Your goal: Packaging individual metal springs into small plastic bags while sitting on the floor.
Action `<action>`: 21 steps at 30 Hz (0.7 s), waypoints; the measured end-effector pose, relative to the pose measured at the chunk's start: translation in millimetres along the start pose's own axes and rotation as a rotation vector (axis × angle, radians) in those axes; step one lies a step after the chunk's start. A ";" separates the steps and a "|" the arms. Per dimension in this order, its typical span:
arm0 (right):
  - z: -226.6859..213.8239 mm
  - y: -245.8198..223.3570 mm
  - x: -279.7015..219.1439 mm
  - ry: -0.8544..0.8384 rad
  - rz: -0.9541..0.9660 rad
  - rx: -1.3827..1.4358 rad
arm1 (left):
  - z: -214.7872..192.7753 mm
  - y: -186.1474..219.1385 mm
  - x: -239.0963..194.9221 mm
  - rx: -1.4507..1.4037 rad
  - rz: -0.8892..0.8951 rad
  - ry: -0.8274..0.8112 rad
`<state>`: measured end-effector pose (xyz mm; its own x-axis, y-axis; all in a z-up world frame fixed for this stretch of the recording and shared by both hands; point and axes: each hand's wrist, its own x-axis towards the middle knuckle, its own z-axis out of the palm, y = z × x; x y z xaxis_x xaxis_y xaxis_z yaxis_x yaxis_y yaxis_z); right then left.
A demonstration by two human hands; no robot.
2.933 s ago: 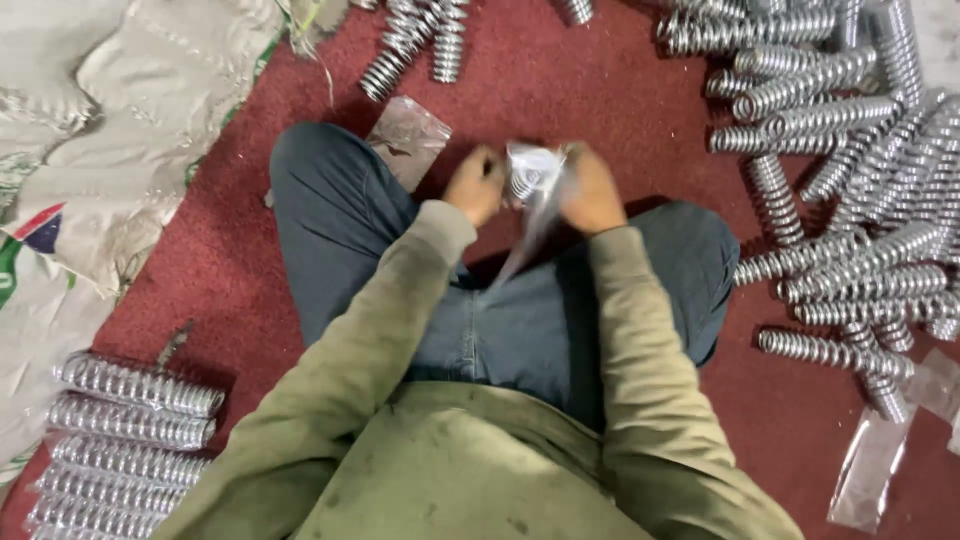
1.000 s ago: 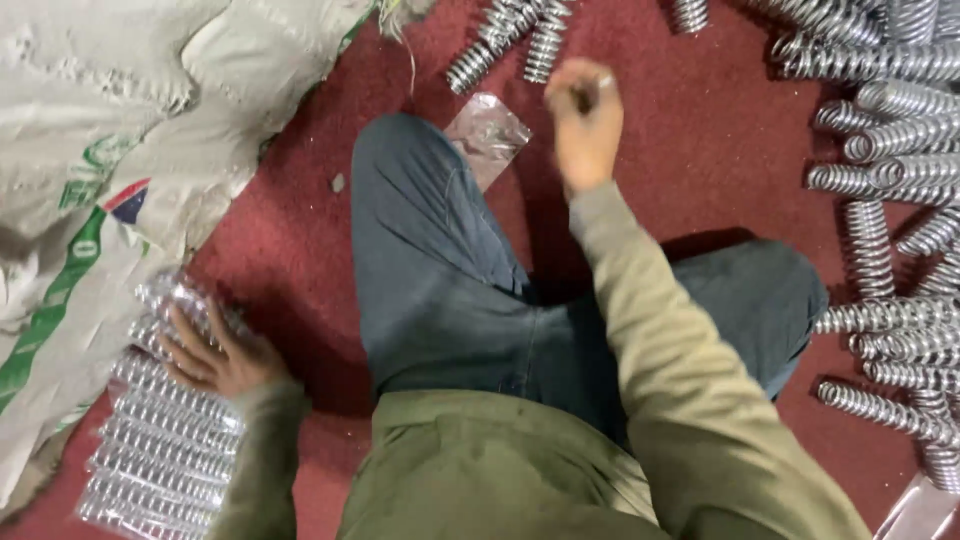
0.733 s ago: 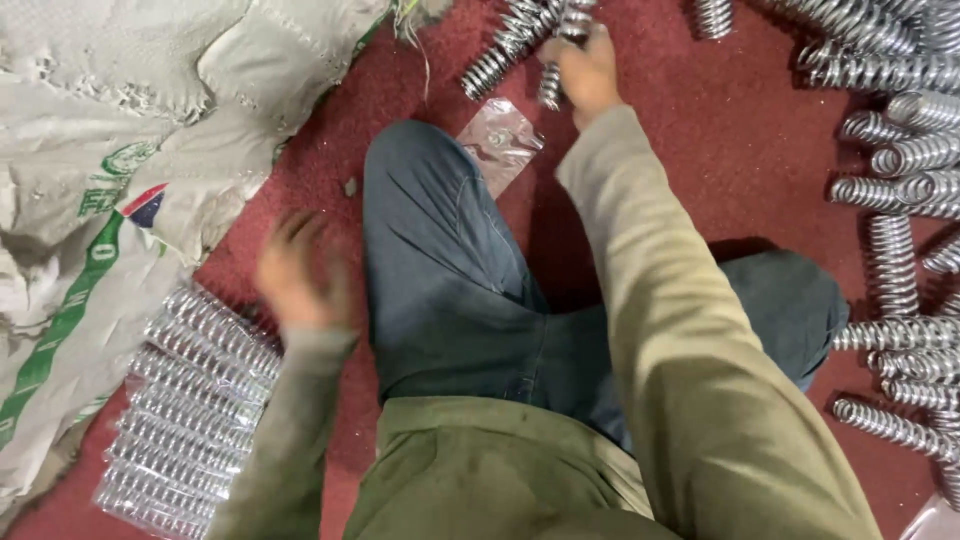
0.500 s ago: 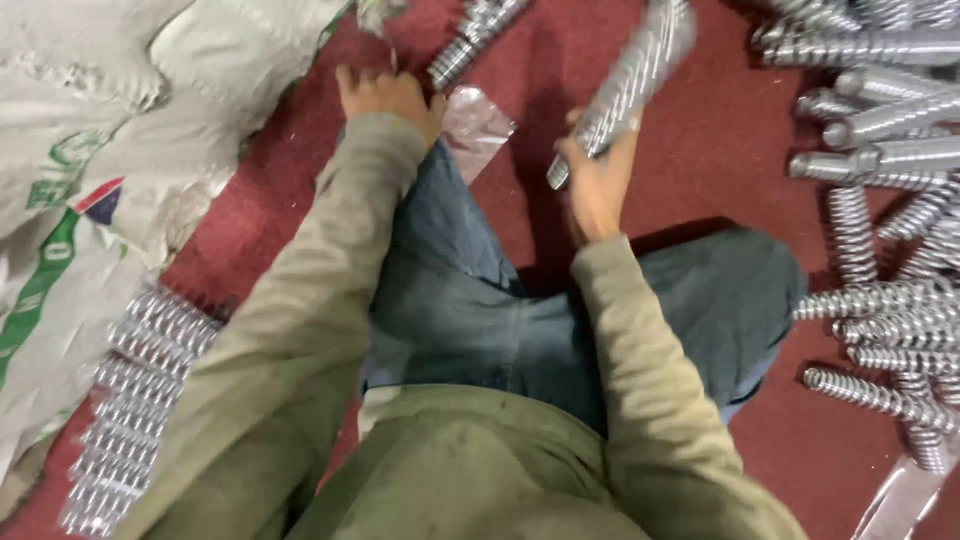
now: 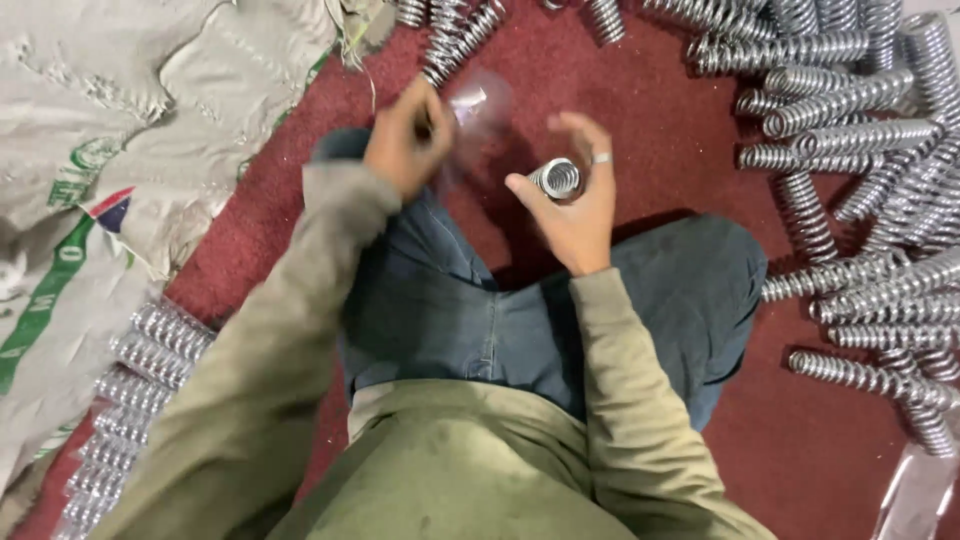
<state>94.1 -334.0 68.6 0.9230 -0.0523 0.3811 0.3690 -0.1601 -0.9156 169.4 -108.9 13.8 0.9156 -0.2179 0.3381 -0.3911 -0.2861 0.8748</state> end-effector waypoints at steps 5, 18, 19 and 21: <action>-12.3 -41.6 12.6 -0.127 -0.038 -0.062 | -3.0 104.5 -46.7 -0.015 0.008 -0.088; -53.9 -13.1 -68.7 0.006 0.501 0.232 | 86.0 104.6 -98.4 -0.744 -0.281 -0.312; -53.9 -16.9 -62.9 0.011 0.501 0.232 | 83.4 92.8 -90.8 -0.744 -0.281 -0.318; -49.8 -23.9 -55.0 -0.159 0.554 0.109 | 75.0 68.1 -80.6 -0.561 -0.371 -0.095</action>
<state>29.1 -376.4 76.0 0.9834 0.0505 -0.1743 -0.1719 -0.0478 -0.9840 62.0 -180.8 20.1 0.9575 -0.2871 -0.0285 0.0785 0.1642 0.9833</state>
